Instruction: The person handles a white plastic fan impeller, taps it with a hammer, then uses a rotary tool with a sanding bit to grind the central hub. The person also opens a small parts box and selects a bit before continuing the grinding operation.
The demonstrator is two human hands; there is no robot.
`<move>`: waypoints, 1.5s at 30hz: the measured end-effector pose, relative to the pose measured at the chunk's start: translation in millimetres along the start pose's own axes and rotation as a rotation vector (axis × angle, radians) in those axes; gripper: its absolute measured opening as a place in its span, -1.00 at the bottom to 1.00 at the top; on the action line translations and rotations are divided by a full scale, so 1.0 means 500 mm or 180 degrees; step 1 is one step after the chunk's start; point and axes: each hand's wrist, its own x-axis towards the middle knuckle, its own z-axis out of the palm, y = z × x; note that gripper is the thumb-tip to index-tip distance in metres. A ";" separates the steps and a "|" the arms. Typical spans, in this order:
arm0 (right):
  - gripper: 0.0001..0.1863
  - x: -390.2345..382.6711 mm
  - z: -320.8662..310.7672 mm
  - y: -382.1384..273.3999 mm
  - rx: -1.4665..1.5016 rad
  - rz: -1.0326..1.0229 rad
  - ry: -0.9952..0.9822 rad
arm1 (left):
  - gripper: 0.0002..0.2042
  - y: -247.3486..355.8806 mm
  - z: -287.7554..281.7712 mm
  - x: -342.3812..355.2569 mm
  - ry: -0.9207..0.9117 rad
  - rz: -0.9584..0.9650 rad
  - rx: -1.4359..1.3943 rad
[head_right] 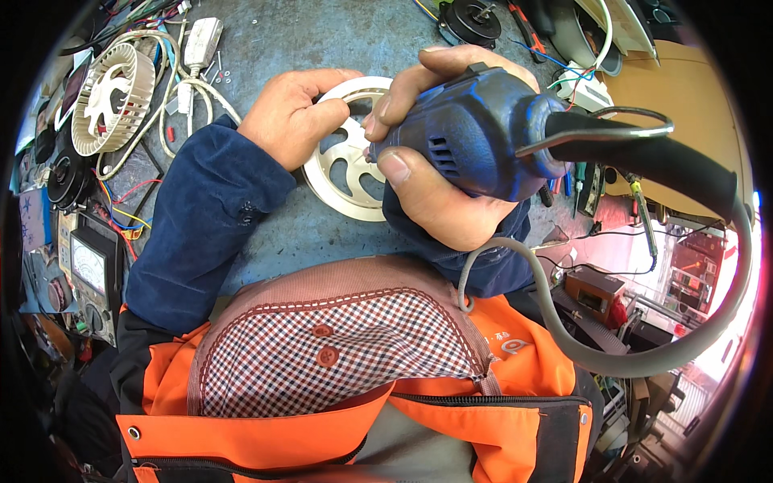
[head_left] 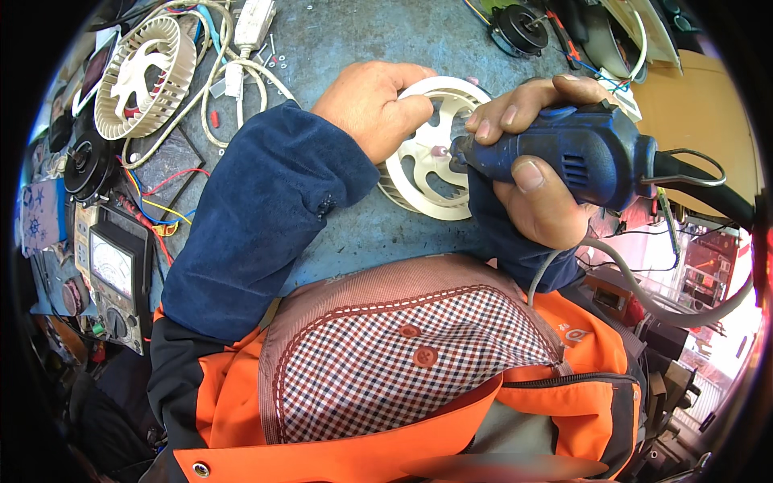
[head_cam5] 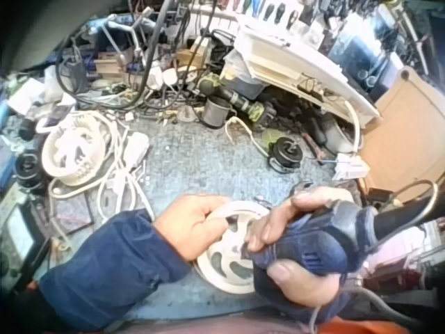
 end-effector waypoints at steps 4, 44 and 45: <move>-0.23 -0.003 -0.003 -0.002 0.0045 0.0060 0.0171 | -0.59 -0.005 0.003 0.003 0.0010 0.0047 0.0026; -0.21 -0.003 -0.003 0.001 -0.0052 -0.0009 0.0098 | -0.56 0.000 0.003 -0.001 -0.0053 -0.0018 -0.0180; -0.21 -0.004 -0.003 0.001 -0.0052 0.0008 0.0140 | -0.56 0.000 0.004 0.000 -0.0052 -0.0013 -0.0167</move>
